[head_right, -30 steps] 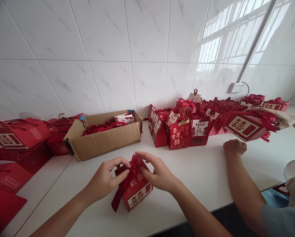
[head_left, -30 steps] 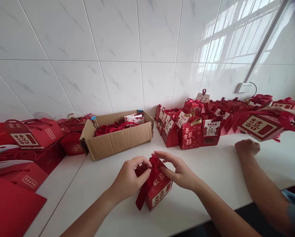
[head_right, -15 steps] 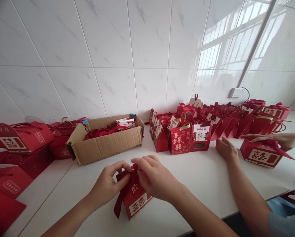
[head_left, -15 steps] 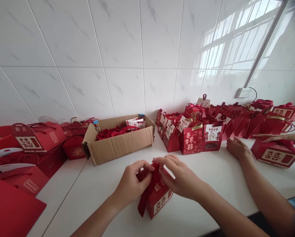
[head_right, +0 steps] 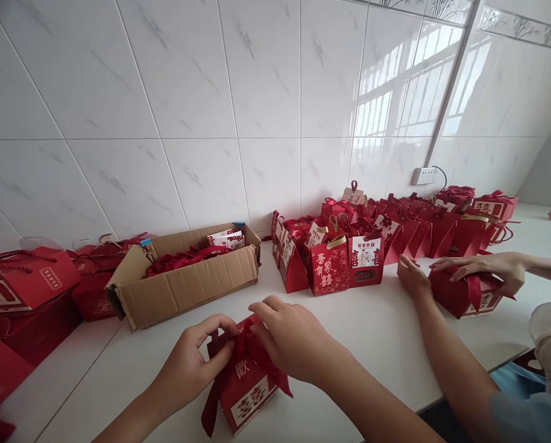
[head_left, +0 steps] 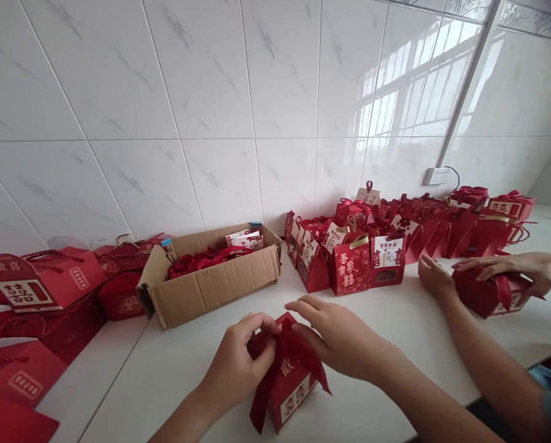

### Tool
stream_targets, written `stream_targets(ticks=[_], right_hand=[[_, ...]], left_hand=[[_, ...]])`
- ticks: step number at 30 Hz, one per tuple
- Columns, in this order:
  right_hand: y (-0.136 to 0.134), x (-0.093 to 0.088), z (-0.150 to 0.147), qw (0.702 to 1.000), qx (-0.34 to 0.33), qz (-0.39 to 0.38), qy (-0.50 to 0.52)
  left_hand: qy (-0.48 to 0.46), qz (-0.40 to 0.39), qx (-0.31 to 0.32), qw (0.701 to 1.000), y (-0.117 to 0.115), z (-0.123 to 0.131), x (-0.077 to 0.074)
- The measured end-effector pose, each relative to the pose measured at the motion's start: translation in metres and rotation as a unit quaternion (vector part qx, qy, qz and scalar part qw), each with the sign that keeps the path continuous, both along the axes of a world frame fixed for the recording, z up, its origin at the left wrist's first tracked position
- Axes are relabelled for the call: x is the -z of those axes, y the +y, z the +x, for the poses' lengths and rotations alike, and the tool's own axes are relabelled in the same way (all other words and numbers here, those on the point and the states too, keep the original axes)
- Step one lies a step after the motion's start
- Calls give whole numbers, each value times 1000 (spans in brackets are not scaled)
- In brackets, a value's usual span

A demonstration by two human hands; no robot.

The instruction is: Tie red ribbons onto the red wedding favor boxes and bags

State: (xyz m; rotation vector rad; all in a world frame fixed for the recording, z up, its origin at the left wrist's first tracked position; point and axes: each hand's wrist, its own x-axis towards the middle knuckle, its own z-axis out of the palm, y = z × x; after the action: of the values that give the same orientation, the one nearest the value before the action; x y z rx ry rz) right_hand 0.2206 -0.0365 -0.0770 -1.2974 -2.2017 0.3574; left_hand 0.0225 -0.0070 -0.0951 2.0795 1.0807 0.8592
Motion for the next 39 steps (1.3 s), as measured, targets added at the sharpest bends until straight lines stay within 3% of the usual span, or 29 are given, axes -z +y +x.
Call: stream_targets(ticks=[4, 8, 14, 18, 26, 39], right_hand=[[6, 6, -8, 994, -56, -46, 86], [13, 12, -13, 981, -46, -89, 167], [16, 14, -10, 977, -85, -59, 187], [16, 15, -11, 977, -67, -38, 198], [17, 17, -3, 978, -163, 8, 132], [17, 34, 2, 981, -185, -19, 57]], left_hand=[[7, 10, 7, 1000, 0, 0, -2], [26, 18, 19, 999, 1, -2, -2], [59, 29, 33, 997, 3, -4, -3], [83, 39, 35, 995, 4, -3, -7], [84, 10, 52, 995, 8, -7, -10], [65, -95, 32, 993, 22, -18, -16]])
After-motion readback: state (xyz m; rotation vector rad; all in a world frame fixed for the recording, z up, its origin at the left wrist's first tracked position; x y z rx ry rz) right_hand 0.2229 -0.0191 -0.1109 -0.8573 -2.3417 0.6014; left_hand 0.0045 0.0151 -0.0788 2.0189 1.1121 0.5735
